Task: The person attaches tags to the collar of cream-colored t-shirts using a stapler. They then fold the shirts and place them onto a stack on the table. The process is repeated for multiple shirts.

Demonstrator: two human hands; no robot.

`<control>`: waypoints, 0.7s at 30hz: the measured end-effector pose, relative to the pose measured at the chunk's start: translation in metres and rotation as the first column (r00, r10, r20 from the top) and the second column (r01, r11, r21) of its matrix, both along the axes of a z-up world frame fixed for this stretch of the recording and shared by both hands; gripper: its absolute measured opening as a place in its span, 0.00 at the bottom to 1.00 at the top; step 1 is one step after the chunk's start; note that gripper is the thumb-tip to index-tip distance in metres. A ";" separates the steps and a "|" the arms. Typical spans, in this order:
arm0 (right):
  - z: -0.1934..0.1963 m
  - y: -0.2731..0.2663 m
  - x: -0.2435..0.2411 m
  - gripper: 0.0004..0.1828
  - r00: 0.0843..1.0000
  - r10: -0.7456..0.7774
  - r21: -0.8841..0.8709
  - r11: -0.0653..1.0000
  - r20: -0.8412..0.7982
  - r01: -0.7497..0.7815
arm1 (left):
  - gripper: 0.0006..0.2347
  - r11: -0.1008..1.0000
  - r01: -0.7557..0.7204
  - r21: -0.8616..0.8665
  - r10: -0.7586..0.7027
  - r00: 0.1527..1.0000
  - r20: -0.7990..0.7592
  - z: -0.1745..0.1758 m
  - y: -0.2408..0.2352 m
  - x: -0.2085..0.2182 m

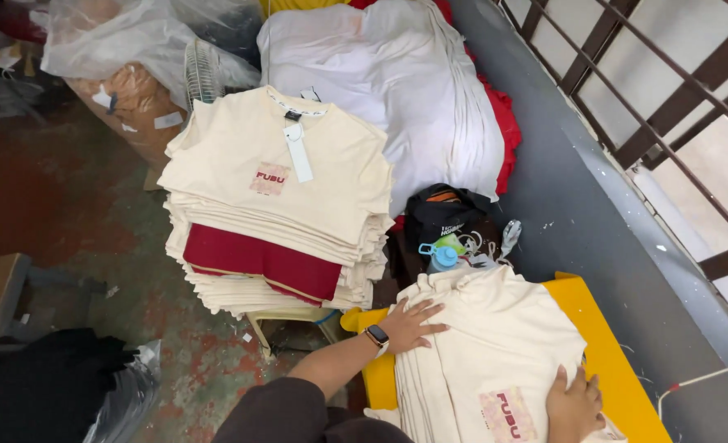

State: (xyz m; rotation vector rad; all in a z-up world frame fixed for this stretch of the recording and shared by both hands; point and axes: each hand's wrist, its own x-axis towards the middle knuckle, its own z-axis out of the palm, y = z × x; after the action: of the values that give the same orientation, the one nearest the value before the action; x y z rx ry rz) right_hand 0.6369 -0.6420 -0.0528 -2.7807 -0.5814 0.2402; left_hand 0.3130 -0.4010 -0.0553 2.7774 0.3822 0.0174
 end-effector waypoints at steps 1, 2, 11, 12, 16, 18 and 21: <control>0.000 -0.005 -0.011 0.37 0.976 0.050 0.076 0.995 0.210 -0.067 | 0.25 0.999 -0.019 -0.027 0.019 1.000 0.003 0.004 0.001 -0.001; -0.002 -0.012 -0.022 0.37 0.977 0.046 0.081 0.995 0.209 -0.064 | 0.25 1.000 -0.016 -0.022 0.016 1.000 0.002 0.007 -0.005 -0.001; -0.037 -0.069 -0.148 0.40 0.607 0.250 0.223 0.772 0.755 -0.595 | 0.19 0.640 -0.428 -0.638 0.622 0.776 0.104 0.020 0.012 0.004; -0.037 -0.072 -0.163 0.36 0.601 0.210 0.227 0.791 0.771 -0.568 | 0.19 0.685 -0.425 -0.592 0.610 0.778 0.148 0.019 0.012 0.003; -0.031 -0.081 -0.218 0.38 0.747 0.085 0.282 0.893 0.659 -0.350 | 0.31 0.770 -0.429 -0.473 0.562 0.806 0.183 0.027 -0.001 -0.008; -0.022 -0.086 -0.228 0.43 0.883 0.126 0.177 0.958 0.453 -0.227 | 0.18 0.804 -0.390 -0.449 0.515 0.834 0.197 0.015 0.005 -0.007; -0.006 -0.100 -0.238 0.33 0.729 0.325 0.125 0.864 0.602 -0.488 | 0.04 0.816 -0.348 -0.461 0.485 0.847 0.220 0.022 0.017 -0.001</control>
State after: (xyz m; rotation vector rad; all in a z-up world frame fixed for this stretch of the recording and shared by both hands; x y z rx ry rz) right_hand 0.3991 -0.7423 -0.0586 -2.3823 -1.2735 -0.5715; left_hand 0.3125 -0.3839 -0.0332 2.1726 0.8072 0.4526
